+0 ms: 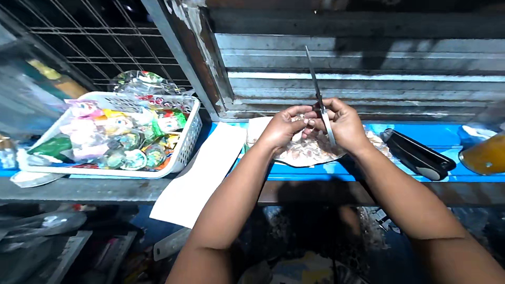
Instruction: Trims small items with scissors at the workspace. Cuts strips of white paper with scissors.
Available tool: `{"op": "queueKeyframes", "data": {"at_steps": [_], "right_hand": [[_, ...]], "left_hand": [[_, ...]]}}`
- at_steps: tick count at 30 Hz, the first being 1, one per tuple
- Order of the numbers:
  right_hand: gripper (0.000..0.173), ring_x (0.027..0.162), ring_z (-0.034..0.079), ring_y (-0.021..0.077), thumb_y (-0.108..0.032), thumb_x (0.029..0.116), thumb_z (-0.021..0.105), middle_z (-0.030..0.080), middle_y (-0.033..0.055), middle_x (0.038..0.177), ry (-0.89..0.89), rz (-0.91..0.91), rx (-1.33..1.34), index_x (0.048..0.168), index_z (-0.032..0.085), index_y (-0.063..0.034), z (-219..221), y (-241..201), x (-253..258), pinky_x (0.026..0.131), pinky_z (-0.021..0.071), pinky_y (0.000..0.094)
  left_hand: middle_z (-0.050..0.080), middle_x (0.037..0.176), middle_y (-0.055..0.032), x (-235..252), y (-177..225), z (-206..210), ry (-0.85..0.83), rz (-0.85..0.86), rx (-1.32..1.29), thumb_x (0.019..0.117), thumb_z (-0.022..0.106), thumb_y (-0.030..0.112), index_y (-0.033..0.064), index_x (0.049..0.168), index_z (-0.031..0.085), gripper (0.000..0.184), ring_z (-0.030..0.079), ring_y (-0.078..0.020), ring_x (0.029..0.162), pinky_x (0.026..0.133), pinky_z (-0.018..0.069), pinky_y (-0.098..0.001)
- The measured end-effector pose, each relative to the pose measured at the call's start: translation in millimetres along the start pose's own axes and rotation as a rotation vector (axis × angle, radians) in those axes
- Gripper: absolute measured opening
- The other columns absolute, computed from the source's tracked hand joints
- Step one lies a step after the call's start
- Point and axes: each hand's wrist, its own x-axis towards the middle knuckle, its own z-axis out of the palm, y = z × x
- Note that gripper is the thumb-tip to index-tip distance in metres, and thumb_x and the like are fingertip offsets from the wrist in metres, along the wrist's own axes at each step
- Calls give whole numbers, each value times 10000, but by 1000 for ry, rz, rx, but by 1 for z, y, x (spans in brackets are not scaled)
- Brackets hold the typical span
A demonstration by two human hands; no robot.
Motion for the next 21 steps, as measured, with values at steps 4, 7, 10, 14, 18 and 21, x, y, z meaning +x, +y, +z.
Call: {"op": "queueKeyframes", "data": {"at_steps": [4,7,10,14,18,21], "right_hand": [[363,730,669,-4,-81,891,766,754,-31,963,-94,0,-135,1220,612,-58,-22,-7,3,634,542,170],[391,750,660,-23,-114,879,787,733,-50,932,-147,24,-254,1227,614,-75,-48,-9,10,676,550,164],[579,866,703,51,-123,859,783,723,1,1018,-219,21,-298,1379,531,-93,-71,-11,14,790,598,238],[739,858,680,65,-249,822,774,696,-15,1020,-299,-10,-342,1479,445,-174,-88,-13,12,746,582,248],[617,858,670,35,-261,824,789,700,-18,1029,-358,-6,-398,1381,556,-137,-97,-11,12,766,574,227],[545,818,664,21,-260,833,799,711,-13,978,-416,58,-454,1321,611,-106,-98,-6,13,757,570,223]], "left_hand": [[730,1027,-13,-2,1,-9,22,82,94,1046,486,15,15,1287,623,277,668,-33,828,759,552,-205],[690,1251,-59,0,5,-20,12,141,181,1056,433,17,-4,1407,543,368,671,-75,1031,924,536,-258],[650,1336,-64,-1,7,-25,40,183,209,1003,482,-63,8,1454,500,456,660,-76,1083,945,530,-253],[677,1282,-50,-4,11,-31,43,199,262,970,524,-98,30,1454,488,502,673,-71,1037,890,549,-238],[715,1038,-59,-3,14,-33,217,143,430,937,656,-46,33,1301,598,376,677,-52,794,734,573,-227],[697,1048,-36,-3,14,-33,259,152,558,945,677,8,52,1197,680,256,644,-33,786,732,550,-219]]}}
